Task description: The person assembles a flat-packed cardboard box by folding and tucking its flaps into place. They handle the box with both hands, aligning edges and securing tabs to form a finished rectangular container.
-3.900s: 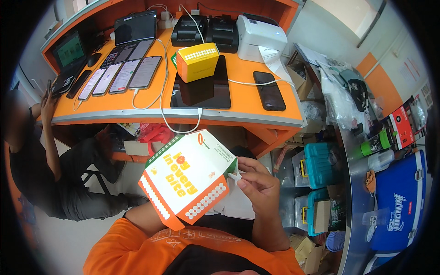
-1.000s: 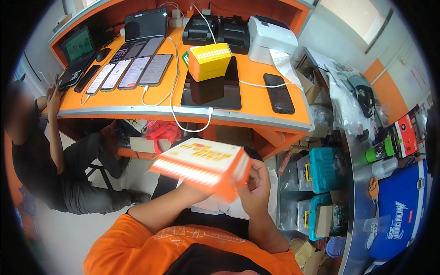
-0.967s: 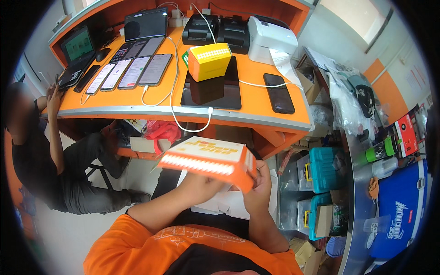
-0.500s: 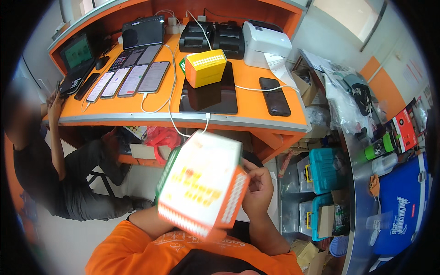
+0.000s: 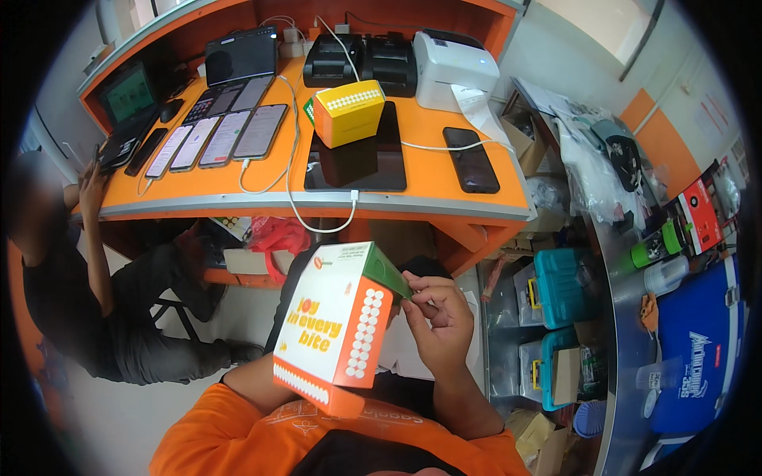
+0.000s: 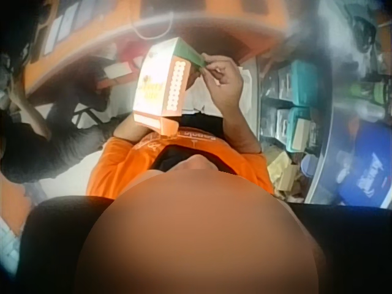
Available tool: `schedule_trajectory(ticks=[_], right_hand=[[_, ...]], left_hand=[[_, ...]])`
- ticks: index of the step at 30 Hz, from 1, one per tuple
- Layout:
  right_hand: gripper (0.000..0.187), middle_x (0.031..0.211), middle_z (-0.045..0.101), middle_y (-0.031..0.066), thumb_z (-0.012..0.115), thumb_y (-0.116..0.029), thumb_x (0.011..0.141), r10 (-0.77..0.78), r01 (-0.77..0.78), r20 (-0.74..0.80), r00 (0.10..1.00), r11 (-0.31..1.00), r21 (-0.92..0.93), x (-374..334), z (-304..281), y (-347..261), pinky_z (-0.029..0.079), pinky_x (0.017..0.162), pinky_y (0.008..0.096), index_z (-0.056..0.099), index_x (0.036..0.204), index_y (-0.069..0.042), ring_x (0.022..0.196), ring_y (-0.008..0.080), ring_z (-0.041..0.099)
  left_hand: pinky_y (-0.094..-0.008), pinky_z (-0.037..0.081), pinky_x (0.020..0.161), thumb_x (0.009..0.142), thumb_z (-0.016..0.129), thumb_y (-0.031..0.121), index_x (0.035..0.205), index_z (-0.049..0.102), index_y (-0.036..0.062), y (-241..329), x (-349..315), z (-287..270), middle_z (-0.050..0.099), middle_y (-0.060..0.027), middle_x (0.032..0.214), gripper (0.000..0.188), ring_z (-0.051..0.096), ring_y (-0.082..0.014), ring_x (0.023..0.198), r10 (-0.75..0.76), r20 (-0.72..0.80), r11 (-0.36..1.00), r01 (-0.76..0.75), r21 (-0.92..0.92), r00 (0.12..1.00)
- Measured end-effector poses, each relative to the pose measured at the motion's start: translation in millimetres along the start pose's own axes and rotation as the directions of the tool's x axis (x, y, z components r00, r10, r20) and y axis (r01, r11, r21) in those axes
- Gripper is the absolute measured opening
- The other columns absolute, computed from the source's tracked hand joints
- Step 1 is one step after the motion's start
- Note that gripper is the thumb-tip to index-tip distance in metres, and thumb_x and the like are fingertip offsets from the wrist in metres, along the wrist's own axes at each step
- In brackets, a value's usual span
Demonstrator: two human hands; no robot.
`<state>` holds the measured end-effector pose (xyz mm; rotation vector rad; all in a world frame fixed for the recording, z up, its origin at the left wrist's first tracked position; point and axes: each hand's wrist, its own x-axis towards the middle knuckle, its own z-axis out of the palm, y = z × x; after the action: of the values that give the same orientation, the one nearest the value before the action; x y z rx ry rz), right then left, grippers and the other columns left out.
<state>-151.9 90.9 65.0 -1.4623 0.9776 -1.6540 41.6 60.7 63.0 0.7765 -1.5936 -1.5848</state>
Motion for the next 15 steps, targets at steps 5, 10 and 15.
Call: schedule_trajectory(ticks=[5,10,15], right_hand=[[0.023,0.118,0.058,0.0144,0.070,0.016,0.088,-0.036,0.036,-0.020,0.999,0.999,-0.035,3.4,-2.9,-5.1,0.061,0.102,0.0353,0.061,0.105,0.005,0.126,0.0335,0.064],[0.027,0.118,0.058,0.0135,0.075,0.015,0.084,-0.015,0.014,-0.009,1.000,0.998,-0.066,6.5,-7.1,-10.0,0.060,0.103,0.0361,0.064,0.107,0.005,0.126,0.0333,0.064],[0.026,0.120,0.057,0.0128,0.077,0.014,0.082,-0.074,0.077,0.027,0.997,0.986,-0.148,9.9,-7.1,-6.4,0.059,0.104,0.0371,0.066,0.104,0.004,0.125,0.0313,0.064]], left_hand=[[-0.0335,0.058,0.089,0.102,0.068,0.030,0.138,0.056,0.0081,1.9,9.9,-1.0,0.064,-0.0128,0.130,0.044,0.067,-0.0243,0.115,0.075,-0.070,0.977,-0.059,0.207,0.995],[-0.0305,0.055,0.080,0.097,0.075,0.021,0.125,0.066,0.0111,13.2,16.5,4.0,0.071,-0.0046,0.115,0.031,0.069,-0.0181,0.102,0.171,-0.077,0.825,-0.100,0.556,0.982],[-0.0295,0.054,0.081,0.093,0.079,0.015,0.117,0.070,0.0084,16.6,23.5,10.2,0.073,-0.0041,0.106,0.026,0.070,-0.0175,0.095,0.177,-0.119,0.912,-0.118,0.392,0.977]])
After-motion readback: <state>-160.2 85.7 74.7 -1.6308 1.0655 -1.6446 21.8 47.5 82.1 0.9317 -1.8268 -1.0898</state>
